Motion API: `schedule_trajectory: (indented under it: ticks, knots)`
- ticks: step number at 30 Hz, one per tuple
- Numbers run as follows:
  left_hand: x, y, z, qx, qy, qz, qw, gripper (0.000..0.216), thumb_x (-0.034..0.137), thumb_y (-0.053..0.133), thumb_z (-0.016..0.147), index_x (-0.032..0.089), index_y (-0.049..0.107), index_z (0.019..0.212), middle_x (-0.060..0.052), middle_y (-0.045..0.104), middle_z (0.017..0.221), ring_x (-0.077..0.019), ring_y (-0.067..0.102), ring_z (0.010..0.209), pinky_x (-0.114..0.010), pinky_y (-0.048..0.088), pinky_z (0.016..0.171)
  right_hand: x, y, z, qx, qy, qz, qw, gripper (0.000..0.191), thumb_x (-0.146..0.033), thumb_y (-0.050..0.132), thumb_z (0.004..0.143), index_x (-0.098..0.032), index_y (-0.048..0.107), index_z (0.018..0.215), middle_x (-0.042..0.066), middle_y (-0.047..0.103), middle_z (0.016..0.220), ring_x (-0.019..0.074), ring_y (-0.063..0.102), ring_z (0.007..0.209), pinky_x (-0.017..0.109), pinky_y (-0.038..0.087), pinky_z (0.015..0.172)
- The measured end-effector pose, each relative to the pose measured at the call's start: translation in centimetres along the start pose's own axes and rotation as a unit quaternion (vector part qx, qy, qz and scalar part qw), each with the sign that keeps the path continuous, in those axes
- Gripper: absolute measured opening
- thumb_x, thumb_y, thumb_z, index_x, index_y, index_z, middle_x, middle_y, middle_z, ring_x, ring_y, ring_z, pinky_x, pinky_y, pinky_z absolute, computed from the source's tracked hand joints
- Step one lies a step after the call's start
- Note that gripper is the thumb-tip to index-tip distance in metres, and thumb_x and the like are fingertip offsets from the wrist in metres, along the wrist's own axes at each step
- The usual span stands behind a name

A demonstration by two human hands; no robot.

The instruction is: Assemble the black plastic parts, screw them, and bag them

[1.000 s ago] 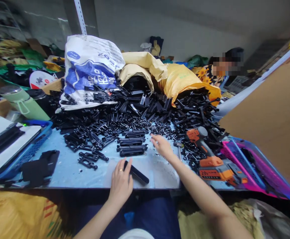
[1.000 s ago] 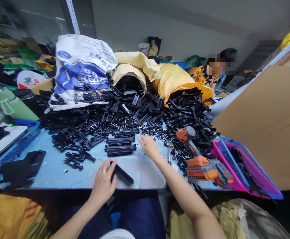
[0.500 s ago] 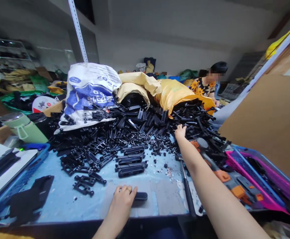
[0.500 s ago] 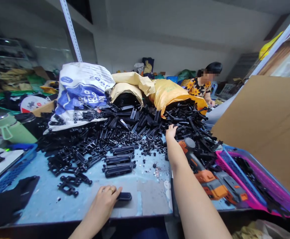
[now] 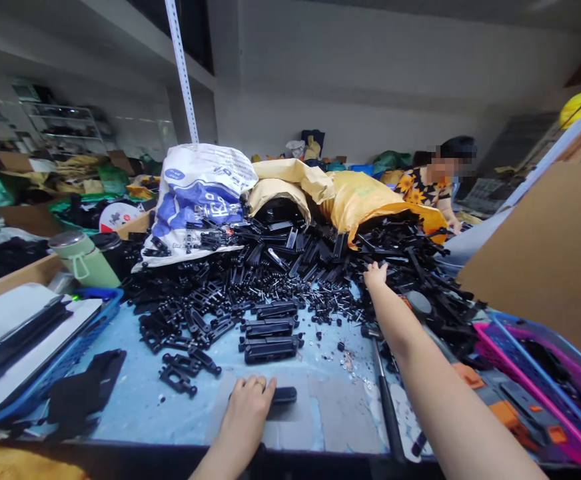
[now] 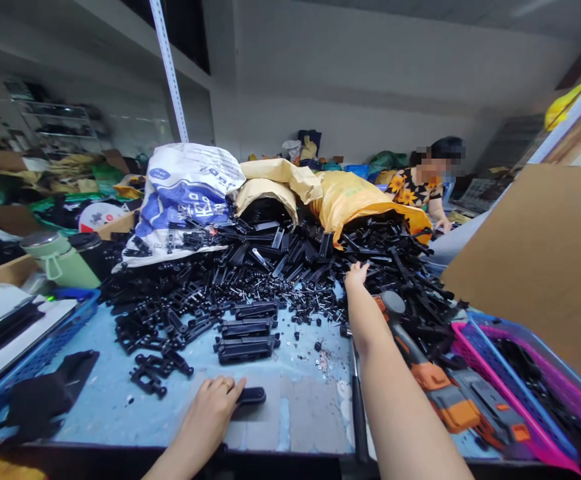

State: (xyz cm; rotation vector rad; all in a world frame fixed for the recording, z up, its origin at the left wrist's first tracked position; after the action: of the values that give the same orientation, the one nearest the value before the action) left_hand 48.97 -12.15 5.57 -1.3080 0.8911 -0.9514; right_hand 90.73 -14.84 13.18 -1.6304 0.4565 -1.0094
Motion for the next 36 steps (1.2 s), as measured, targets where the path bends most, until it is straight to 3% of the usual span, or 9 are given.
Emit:
schedule_trajectory:
  ticks: [4, 8, 11, 14, 18, 21, 25, 31, 36]
  knots:
    - [0.0, -0.1, 0.3, -0.024, -0.019, -0.015, 0.999, 0.043, 0.002, 0.038, 0.078, 0.017, 0.052, 0.116, -0.009, 0.059, 0.093, -0.0217, 0.054, 0.086, -0.037, 0.041, 0.072, -1.4, -3.4, -2.6, 0.039, -0.080, 0.023, 0.996, 0.029, -0.031, 0.046, 0.088, -0.013, 0.050, 0.110, 0.009, 0.054, 0.108, 0.0187, 0.054, 0.094, 0.041, 0.041, 0.084]
    - [1.0, -0.2, 0.9, -0.034, 0.013, -0.105, 0.994, 0.040, 0.016, 0.046, 0.081, 0.019, 0.046, 0.121, -0.010, 0.055, 0.102, -0.0227, 0.050, 0.094, -0.037, 0.041, 0.079, -5.0, -5.6, -10.2, 0.071, -0.266, 0.071, 0.959, 0.034, -0.033, 0.034, 0.092, -0.012, 0.042, 0.117, 0.013, 0.055, 0.104, 0.0179, 0.052, 0.092, 0.033, 0.036, 0.080]
    - [1.4, -0.2, 1.3, -0.030, 0.055, -0.174, 0.983, 0.036, 0.022, 0.044, 0.084, 0.020, 0.045, 0.119, -0.008, 0.054, 0.103, -0.0208, 0.049, 0.097, -0.035, 0.040, 0.083, -8.0, -4.0, -19.0, 0.034, -0.438, 0.095, 0.893, 0.027, -0.044, 0.045, 0.085, -0.023, 0.052, 0.099, 0.003, 0.058, 0.096, 0.0147, 0.052, 0.088, 0.024, 0.035, 0.074]
    - [1.6, -0.3, 1.7, -0.052, 0.078, -0.212, 0.973, 0.030, 0.024, 0.040, 0.085, 0.020, 0.048, 0.114, -0.007, 0.055, 0.101, -0.0203, 0.049, 0.097, -0.034, 0.039, 0.083, -9.8, -0.6, -26.4, 0.007, -0.535, 0.118, 0.837, 0.033, -0.050, 0.036, 0.087, -0.023, 0.054, 0.091, 0.002, 0.059, 0.085, 0.0148, 0.054, 0.077, 0.025, 0.035, 0.065]
    - [2.0, -1.1, 2.1, -0.070, 0.081, -0.221, 0.969, 0.033, 0.029, 0.038, 0.085, 0.018, 0.047, 0.114, -0.007, 0.054, 0.104, -0.0215, 0.047, 0.101, -0.036, 0.036, 0.086, -10.9, 3.0, -29.5, 0.015, -0.499, 0.166, 0.850, 0.036, -0.049, 0.031, 0.089, -0.019, 0.052, 0.089, 0.003, 0.058, 0.081, 0.0144, 0.055, 0.071, 0.025, 0.032, 0.056]
    - [2.3, -1.6, 2.0, -0.065, 0.079, -0.220, 0.970, 0.043, 0.049, 0.047, 0.077, 0.019, 0.050, 0.107, -0.007, 0.054, 0.103, -0.0241, 0.047, 0.100, -0.038, 0.037, 0.085, -11.6, 3.5, -29.6, 0.028, -0.472, 0.185, 0.862, 0.032, -0.048, 0.033, 0.089, -0.020, 0.051, 0.089, 0.002, 0.058, 0.080, 0.0141, 0.055, 0.071, 0.024, 0.030, 0.054]
    - [2.2, -1.8, 1.5, -0.034, 0.071, -0.222, 0.972, 0.063, 0.057, 0.064, 0.058, 0.018, 0.047, 0.105, -0.006, 0.055, 0.098, -0.0249, 0.050, 0.092, -0.037, 0.038, 0.081, -11.8, 2.3, -29.9, 0.074, -0.428, 0.167, 0.885, 0.029, -0.046, 0.036, 0.089, -0.022, 0.051, 0.090, 0.002, 0.057, 0.081, 0.0158, 0.054, 0.072, 0.026, 0.028, 0.054]
    - [1.7, -1.6, 0.8, 0.016, 0.071, -0.244, 0.967, 0.042, 0.042, 0.059, 0.070, 0.019, 0.046, 0.101, -0.006, 0.057, 0.094, -0.0211, 0.054, 0.088, -0.032, 0.041, 0.073, -11.7, -0.1, -30.6, 0.128, -0.417, 0.136, 0.889, 0.020, -0.039, 0.039, 0.089, -0.021, 0.050, 0.091, 0.004, 0.057, 0.081, 0.0174, 0.051, 0.072, 0.029, 0.029, 0.058]
    - [1.4, -1.4, 0.4, 0.041, 0.069, -0.254, 0.964, 0.037, 0.045, 0.057, 0.072, 0.018, 0.049, 0.097, -0.006, 0.058, 0.091, -0.0199, 0.056, 0.085, -0.030, 0.042, 0.072, -11.6, -1.4, -29.9, 0.125, -0.449, 0.132, 0.875, 0.022, -0.042, 0.042, 0.088, -0.021, 0.051, 0.087, 0.003, 0.056, 0.079, 0.0167, 0.051, 0.070, 0.028, 0.030, 0.058]
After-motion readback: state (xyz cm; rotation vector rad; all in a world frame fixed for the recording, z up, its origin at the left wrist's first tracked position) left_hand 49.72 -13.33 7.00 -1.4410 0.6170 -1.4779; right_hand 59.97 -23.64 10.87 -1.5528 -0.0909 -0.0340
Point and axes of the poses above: each hand's wrist, its own z-axis towards the middle knuckle, its own y-axis out of the palm, x = y × z, the point moved 5 cm from there along z, towards the middle knuckle
